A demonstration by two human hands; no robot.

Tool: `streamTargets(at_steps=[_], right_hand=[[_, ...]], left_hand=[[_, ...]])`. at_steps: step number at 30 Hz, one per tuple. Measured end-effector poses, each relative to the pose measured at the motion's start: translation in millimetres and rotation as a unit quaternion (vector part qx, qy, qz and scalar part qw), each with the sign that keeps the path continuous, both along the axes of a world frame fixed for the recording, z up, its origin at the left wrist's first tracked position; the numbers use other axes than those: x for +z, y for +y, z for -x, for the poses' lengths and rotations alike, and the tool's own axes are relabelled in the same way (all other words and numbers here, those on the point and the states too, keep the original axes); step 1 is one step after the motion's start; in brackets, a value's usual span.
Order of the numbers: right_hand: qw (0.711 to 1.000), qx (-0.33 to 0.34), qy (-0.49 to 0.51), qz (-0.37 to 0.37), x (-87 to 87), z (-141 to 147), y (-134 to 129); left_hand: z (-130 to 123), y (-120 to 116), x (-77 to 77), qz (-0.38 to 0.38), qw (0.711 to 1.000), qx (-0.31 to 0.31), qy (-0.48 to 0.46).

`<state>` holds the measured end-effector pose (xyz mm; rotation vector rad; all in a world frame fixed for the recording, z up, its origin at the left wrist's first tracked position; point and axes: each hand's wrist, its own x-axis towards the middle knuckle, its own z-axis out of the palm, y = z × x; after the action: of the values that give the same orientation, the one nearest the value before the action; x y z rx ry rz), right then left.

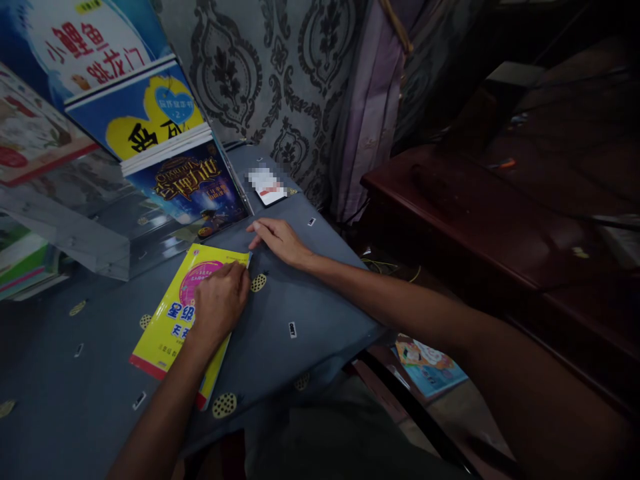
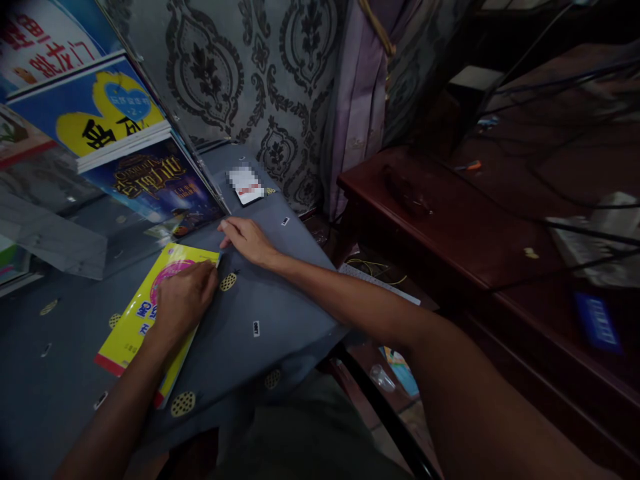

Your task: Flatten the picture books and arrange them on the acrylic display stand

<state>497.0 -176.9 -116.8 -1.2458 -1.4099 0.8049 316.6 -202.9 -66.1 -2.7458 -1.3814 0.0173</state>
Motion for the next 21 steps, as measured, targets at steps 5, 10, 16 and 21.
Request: streamTargets(at_steps=[5, 10, 16, 21], right_hand=[[1.000, -0.004, -0.001, -0.004, -1.5, 0.3, 0.1], [1.000, -0.005, 0.000, 0.000, -2.7, 0.6, 1.0], [1.000, -0.009, -0.001, 0.000, -2.1, -0.1, 0.8], [1.000, -0.010, -0.011, -0.001, -1.5, -0.9, 0.0]], left_hand=[[2.0, 1.2, 1.3, 0.008, 1.000, -0.002, -0.006], [1.5, 1.3, 1.4, 0.009, 1.000, 0.001, 0.000], [2.3, 1.3, -2.0, 0.003, 1.000, -0.001, -0.022], [5.0, 2.7, -4.6, -0.001, 0.999, -0.013, -0.039]])
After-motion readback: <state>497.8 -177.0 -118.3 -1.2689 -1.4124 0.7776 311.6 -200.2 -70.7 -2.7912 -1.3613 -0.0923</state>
